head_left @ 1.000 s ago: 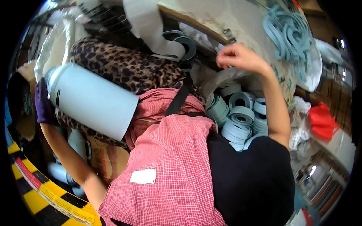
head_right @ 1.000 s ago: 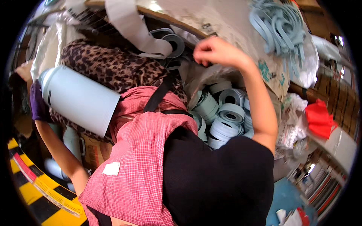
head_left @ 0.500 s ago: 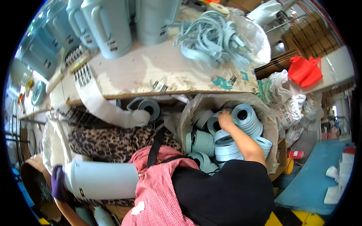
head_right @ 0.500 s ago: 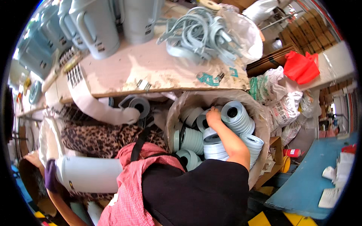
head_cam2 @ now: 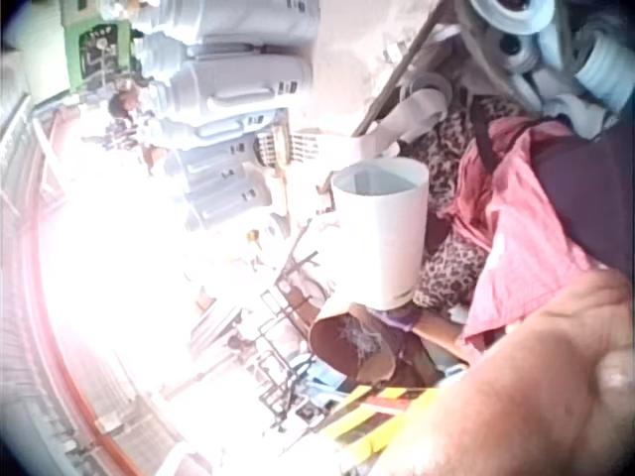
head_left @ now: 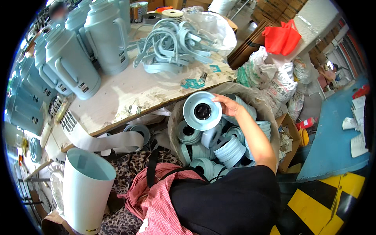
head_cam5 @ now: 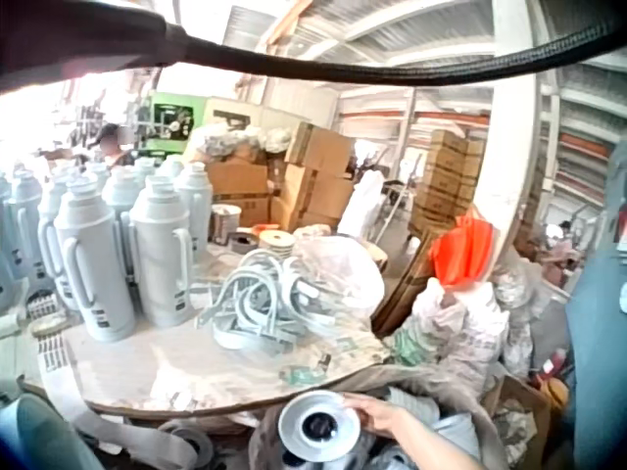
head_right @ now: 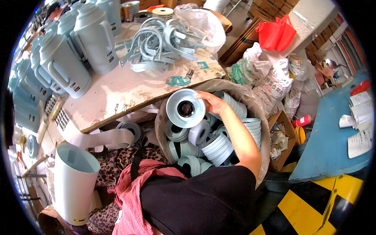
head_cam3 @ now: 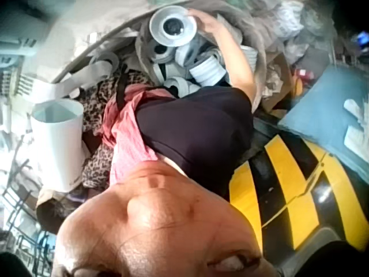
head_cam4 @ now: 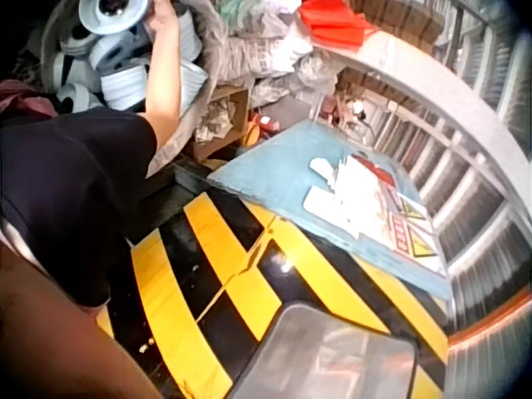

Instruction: The person assembles blue plastic thermal flasks by applying stickers to the outer shells, inserting internal lining rings into the mouths, and fitting handles onto the bottle bodies by hand.

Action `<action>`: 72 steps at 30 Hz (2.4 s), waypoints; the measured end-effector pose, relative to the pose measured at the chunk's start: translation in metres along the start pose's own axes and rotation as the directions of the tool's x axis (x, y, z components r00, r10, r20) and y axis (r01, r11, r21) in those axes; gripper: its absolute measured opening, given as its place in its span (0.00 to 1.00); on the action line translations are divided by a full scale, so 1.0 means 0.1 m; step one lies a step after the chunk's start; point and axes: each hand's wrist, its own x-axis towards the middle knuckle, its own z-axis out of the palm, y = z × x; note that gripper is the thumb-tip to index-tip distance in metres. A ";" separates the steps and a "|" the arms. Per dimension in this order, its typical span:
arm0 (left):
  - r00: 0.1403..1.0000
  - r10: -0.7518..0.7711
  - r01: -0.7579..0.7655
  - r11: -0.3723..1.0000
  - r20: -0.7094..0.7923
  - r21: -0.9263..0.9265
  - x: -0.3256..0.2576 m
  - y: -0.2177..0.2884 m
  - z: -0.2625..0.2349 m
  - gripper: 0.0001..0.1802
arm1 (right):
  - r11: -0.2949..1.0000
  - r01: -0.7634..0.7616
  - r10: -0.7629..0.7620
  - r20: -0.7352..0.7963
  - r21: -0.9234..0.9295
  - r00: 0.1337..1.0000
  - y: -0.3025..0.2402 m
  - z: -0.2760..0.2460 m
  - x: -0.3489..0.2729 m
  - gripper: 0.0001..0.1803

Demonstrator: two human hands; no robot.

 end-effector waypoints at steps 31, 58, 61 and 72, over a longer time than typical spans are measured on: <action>0.988 0.056 -0.040 0.992 -0.145 0.117 -0.86 -0.28 0.23 0.22 | -0.228 0.969 -0.803 0.581 -0.094 -0.132 -0.04 2.96 0.32 0.37; 0.750 -0.050 0.295 0.918 -0.659 0.266 -1.05 0.44 -0.33 0.21 | 0.240 0.939 -0.803 0.594 0.247 0.050 0.05 3.62 0.57 0.33; 0.708 -0.055 0.374 0.875 -0.704 0.308 -1.06 0.51 -0.53 0.21 | 0.577 0.792 -0.695 0.630 0.201 0.346 0.11 3.96 0.56 0.35; 0.714 0.190 0.128 0.911 -0.674 0.393 -1.22 0.29 -0.29 0.21 | -0.038 0.871 -0.618 0.674 0.490 -0.406 -0.06 4.18 0.38 0.30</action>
